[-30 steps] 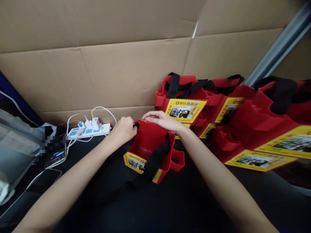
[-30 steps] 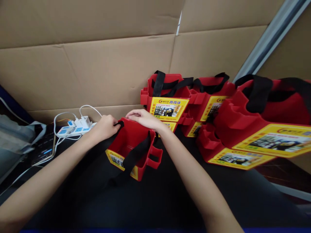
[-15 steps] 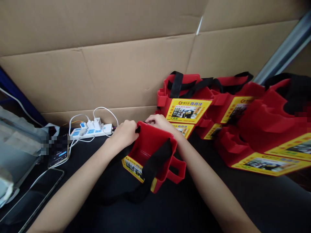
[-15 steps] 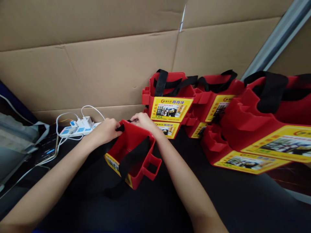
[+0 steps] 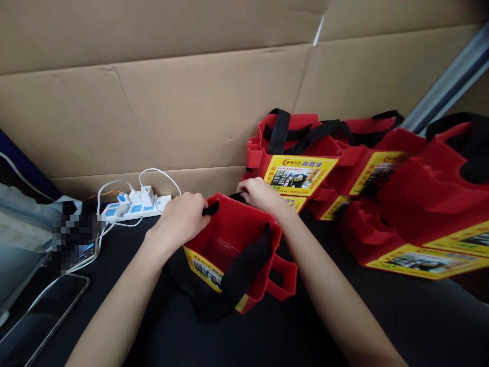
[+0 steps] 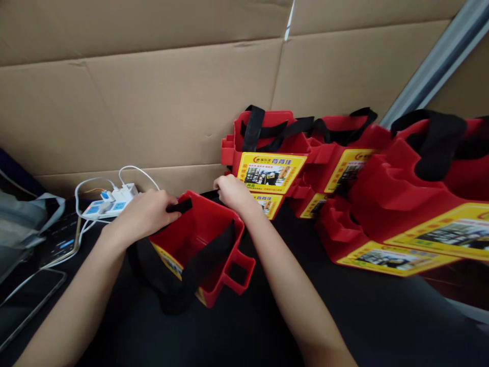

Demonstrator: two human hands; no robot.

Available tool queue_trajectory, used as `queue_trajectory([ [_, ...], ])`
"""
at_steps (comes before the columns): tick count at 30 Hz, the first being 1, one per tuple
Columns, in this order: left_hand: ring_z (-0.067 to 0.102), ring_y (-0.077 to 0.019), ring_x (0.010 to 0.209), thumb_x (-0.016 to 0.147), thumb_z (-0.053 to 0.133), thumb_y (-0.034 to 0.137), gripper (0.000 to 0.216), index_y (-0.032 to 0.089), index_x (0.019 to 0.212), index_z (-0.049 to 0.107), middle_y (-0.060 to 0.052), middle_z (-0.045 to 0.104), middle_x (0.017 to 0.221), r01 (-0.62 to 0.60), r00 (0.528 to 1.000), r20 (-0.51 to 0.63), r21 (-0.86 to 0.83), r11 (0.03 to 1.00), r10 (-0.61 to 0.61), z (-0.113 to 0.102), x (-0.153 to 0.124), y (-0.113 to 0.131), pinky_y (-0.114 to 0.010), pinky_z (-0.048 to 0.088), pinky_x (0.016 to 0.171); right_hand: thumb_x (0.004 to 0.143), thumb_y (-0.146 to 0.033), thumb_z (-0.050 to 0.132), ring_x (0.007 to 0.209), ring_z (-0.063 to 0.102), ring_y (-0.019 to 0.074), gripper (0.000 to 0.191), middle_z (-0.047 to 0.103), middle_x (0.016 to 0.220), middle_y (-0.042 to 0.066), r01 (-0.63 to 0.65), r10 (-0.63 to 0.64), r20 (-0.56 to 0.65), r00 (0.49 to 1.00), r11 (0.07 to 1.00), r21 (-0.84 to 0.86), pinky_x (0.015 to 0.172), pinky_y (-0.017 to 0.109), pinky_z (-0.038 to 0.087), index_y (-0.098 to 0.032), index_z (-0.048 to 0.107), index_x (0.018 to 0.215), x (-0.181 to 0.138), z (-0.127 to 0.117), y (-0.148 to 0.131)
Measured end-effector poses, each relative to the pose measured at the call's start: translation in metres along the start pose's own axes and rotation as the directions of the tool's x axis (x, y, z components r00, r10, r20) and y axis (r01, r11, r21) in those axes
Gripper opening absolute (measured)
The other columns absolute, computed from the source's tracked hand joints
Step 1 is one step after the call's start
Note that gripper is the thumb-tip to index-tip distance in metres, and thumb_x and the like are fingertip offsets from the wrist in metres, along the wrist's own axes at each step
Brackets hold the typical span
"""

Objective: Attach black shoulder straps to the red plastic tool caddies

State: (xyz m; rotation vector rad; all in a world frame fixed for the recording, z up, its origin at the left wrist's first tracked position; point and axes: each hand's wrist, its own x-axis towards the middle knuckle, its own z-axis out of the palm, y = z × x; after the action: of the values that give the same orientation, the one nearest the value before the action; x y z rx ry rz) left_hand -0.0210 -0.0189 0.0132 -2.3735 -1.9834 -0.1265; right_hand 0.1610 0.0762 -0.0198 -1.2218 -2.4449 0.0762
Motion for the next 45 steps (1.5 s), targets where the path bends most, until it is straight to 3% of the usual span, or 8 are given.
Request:
queue_trajectory([
  [4,0.063,-0.0253,0.074,0.078,0.047,0.026,0.021,0.021,0.084,0.066,-0.008,0.067,0.079,-0.010,1.000,-0.022,0.003,1.000,0.010,0.001,-0.001,0.001,-0.032,0.041,0.059,0.076,-0.012,0.049,0.078,0.059,0.0118,0.029,0.067,0.093,0.000,0.185,-0.200,0.096,0.975,0.972,0.142,0.070,0.021,0.041,-0.023,0.066,0.098,0.000,-0.002,-0.008],
  [10,0.063,-0.0261,0.073,0.077,0.047,0.027,0.023,0.020,0.089,0.065,-0.009,0.066,0.081,0.011,1.000,-0.012,0.023,1.000,-0.011,0.005,0.003,0.001,-0.032,0.043,0.058,0.072,-0.009,0.052,0.076,0.060,0.0172,0.022,0.068,0.081,0.008,-0.083,0.086,0.041,0.995,0.994,-0.073,0.068,0.025,0.041,-0.016,0.070,0.083,0.000,-0.003,-0.004],
  [16,0.063,-0.0270,0.075,0.083,0.042,0.030,0.027,0.018,0.087,0.065,-0.011,0.066,0.080,0.035,0.999,-0.023,0.018,0.999,-0.034,0.001,0.000,0.003,-0.034,0.045,0.062,0.077,-0.014,0.046,0.078,0.060,0.0139,0.031,0.068,0.091,0.002,0.172,-0.200,0.126,0.972,0.963,0.207,0.070,0.023,0.042,-0.022,0.068,0.098,-0.001,-0.003,-0.008],
  [21,0.063,-0.0276,0.073,0.083,0.040,0.025,0.027,0.015,0.086,0.065,-0.012,0.065,0.078,0.069,0.998,-0.005,0.054,0.996,-0.069,-0.002,-0.004,0.003,-0.034,0.044,0.060,0.073,-0.015,0.054,0.076,0.061,0.0185,0.020,0.069,0.082,0.007,-0.036,0.041,0.081,0.996,0.998,-0.058,0.065,0.025,0.041,-0.019,0.071,0.084,0.000,0.000,-0.002],
  [26,0.063,-0.0280,0.071,0.082,0.039,0.025,0.027,0.016,0.084,0.064,-0.012,0.065,0.077,0.069,0.997,-0.028,0.042,0.997,-0.068,-0.002,-0.006,0.003,-0.034,0.042,0.057,0.078,-0.018,0.048,0.082,0.060,0.0156,0.026,0.068,0.090,0.001,0.180,-0.200,0.168,0.965,0.976,0.126,0.069,0.023,0.041,-0.024,0.069,0.092,-0.001,-0.003,-0.008],
  [31,0.061,-0.0248,0.065,0.080,0.040,0.027,0.025,0.017,0.078,0.063,-0.010,0.064,0.073,0.043,0.999,0.005,0.065,0.997,-0.043,-0.006,-0.012,-0.009,-0.031,0.038,0.053,0.072,-0.021,0.056,0.075,0.060,0.0197,0.019,0.068,0.080,0.007,-0.077,0.095,0.126,0.987,0.986,-0.145,0.063,0.026,0.040,-0.020,0.071,0.085,-0.005,-0.007,0.005],
  [37,0.057,-0.0185,0.059,0.080,0.043,0.027,0.023,0.020,0.077,0.064,-0.006,0.064,0.069,0.031,0.999,0.030,-0.016,0.999,-0.030,-0.012,-0.014,-0.013,-0.028,0.035,0.052,0.077,-0.014,0.046,0.086,0.061,0.0151,0.031,0.068,0.093,0.000,0.151,-0.174,0.151,0.973,0.976,0.156,0.073,0.022,0.042,-0.025,0.068,0.097,-0.004,-0.006,-0.005],
  [45,0.060,-0.0228,0.066,0.080,0.043,0.029,0.024,0.018,0.074,0.063,-0.008,0.065,0.074,0.088,0.996,0.030,0.043,0.995,-0.089,-0.010,-0.009,-0.008,-0.029,0.035,0.052,0.072,-0.017,0.055,0.081,0.062,0.0184,0.027,0.069,0.093,0.005,0.017,-0.029,0.144,0.989,0.996,0.086,0.069,0.025,0.043,-0.022,0.069,0.095,-0.006,-0.008,0.000],
])
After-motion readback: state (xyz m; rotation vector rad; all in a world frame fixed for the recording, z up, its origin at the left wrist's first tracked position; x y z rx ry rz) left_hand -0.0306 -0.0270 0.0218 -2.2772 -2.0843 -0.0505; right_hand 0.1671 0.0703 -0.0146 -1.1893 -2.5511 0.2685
